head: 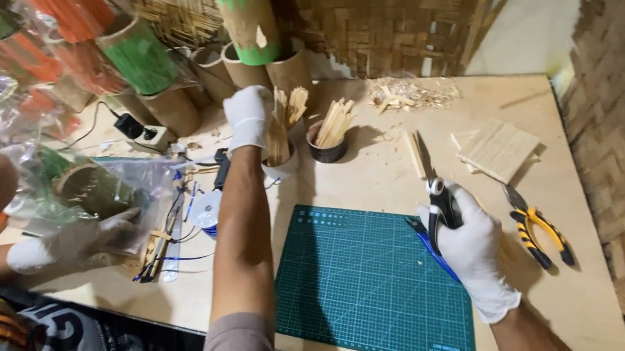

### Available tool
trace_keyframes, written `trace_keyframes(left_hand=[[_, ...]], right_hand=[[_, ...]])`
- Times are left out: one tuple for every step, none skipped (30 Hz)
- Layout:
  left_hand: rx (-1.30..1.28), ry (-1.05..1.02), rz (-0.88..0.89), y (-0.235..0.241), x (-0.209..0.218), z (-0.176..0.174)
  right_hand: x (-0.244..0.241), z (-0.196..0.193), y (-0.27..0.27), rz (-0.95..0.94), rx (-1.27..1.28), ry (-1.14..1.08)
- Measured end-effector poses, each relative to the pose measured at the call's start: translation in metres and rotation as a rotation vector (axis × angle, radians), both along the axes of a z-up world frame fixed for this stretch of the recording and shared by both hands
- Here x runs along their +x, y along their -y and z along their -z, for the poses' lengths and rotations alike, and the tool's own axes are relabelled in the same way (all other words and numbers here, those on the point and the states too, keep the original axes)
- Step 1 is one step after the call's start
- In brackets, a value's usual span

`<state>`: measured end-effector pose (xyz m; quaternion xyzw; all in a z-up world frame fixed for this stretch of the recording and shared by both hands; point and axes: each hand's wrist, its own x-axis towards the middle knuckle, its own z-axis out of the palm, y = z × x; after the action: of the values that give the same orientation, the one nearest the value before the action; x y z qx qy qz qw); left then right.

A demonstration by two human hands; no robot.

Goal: The person is using scissors to trim and shape thin wooden sticks into petal shapes on a cutting mat.

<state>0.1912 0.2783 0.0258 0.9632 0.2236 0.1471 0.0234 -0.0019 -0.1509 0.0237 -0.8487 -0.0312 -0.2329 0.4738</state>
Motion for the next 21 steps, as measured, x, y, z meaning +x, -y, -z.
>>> trace_keyframes(left_hand=[[-0.005,-0.005,0.011,0.0,-0.001,-0.003],[0.054,0.143,0.039,0.0,-0.001,-0.005],[0.111,0.286,0.072,0.003,-0.001,-0.005],[0.102,0.277,0.09,0.019,-0.015,-0.017],[0.055,0.431,0.179,0.034,-0.028,-0.029],[0.003,0.586,0.267,0.049,-0.041,-0.042],[-0.006,0.582,0.282,0.069,-0.052,-0.045],[-0.085,0.654,0.405,0.087,-0.065,-0.049],[-0.168,0.72,0.529,0.106,-0.078,-0.052],[-0.181,0.711,0.545,0.127,-0.089,-0.045],[-0.32,0.646,0.619,0.148,-0.101,-0.039],[-0.459,0.577,0.692,0.169,-0.113,-0.033],[-0.473,0.566,0.707,0.19,-0.13,-0.029],[-0.594,0.416,0.729,0.21,-0.147,-0.026],[-0.703,0.272,0.743,0.225,-0.164,-0.026],[-0.71,0.27,0.752,0.244,-0.177,-0.033],[-0.834,0.03,0.691,0.258,-0.192,-0.041],[-0.951,-0.213,0.621,0.27,-0.206,-0.049],[-0.952,-0.204,0.615,0.277,-0.208,-0.043],[-0.953,-0.238,0.618,0.283,-0.209,-0.038],[-0.959,-0.268,0.62,0.29,-0.21,-0.031]], right_hand=[[0.002,0.002,0.003,0.011,-0.005,-0.005],[0.005,0.004,0.008,0.05,-0.011,-0.001],[0.005,0.008,0.014,0.095,-0.018,-0.004],[0.011,0.004,0.017,0.112,-0.024,-0.014],[0.015,0.0,0.021,0.141,-0.024,0.063],[0.02,-0.003,0.025,0.17,-0.027,0.14],[0.023,-0.001,0.029,0.186,-0.032,0.136],[0.026,0.0,0.033,0.225,0.038,0.074],[0.027,0.003,0.038,0.267,0.11,0.008],[0.032,0.005,0.042,0.286,0.105,0.001],[0.036,0.006,0.048,0.313,0.135,0.006],[0.041,0.007,0.054,0.34,0.164,0.012],[0.04,0.004,0.058,0.361,0.157,0.005],[0.04,0.002,0.061,0.371,0.21,0.01],[0.042,-0.003,0.061,0.369,0.266,0.023],[0.044,0.001,0.069,0.38,0.261,0.025],[0.048,0.005,0.071,0.381,0.273,0.04],[0.052,0.008,0.072,0.383,0.284,0.055],[0.051,0.01,0.071,0.373,0.283,0.057],[0.051,0.012,0.069,0.372,0.256,0.057],[0.051,0.013,0.067,0.368,0.224,0.058]])
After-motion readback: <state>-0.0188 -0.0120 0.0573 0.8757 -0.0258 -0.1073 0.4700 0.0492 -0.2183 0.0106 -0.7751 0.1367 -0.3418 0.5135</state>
